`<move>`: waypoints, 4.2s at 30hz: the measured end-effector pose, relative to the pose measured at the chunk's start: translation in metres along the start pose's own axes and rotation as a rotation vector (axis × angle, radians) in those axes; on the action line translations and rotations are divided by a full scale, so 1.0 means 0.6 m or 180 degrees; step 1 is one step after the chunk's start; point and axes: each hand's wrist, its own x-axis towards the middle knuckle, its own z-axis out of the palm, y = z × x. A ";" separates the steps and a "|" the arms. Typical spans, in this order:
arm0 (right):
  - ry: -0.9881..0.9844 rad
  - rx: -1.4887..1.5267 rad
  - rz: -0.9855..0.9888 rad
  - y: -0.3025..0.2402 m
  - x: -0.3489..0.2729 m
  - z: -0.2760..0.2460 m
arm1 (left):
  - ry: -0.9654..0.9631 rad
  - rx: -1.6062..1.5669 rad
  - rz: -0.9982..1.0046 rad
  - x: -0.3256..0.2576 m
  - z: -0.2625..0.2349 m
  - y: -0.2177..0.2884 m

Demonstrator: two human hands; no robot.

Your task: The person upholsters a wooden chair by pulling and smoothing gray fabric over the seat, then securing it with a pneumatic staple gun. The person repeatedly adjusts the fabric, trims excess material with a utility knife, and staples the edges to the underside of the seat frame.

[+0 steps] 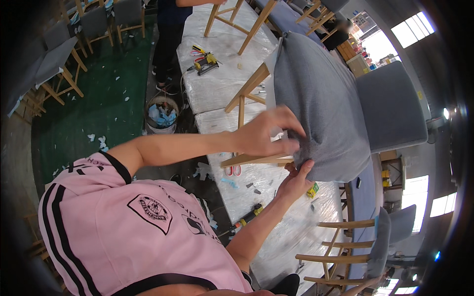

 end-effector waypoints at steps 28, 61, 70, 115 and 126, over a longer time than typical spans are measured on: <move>-0.0062 -0.0271 -0.0051 -0.050 -0.012 0.054 | 0.0110 -0.2255 -0.2213 -0.017 0.034 -0.047; -0.0677 -0.0625 0.0091 0.051 -0.004 -0.012 | -0.1118 0.1825 0.2282 0.152 -0.004 -0.065; -0.0497 -0.2052 -0.0668 -0.117 -0.037 0.010 | -0.1106 0.1960 0.2309 0.140 0.009 -0.060; 0.2384 -0.1059 -0.1159 -0.007 -0.058 -0.255 | -0.1216 0.1839 0.1756 0.069 0.544 0.022; 0.1852 -0.0298 -0.0122 -0.124 0.068 -0.346 | -0.3490 0.0965 0.3203 0.300 0.476 0.033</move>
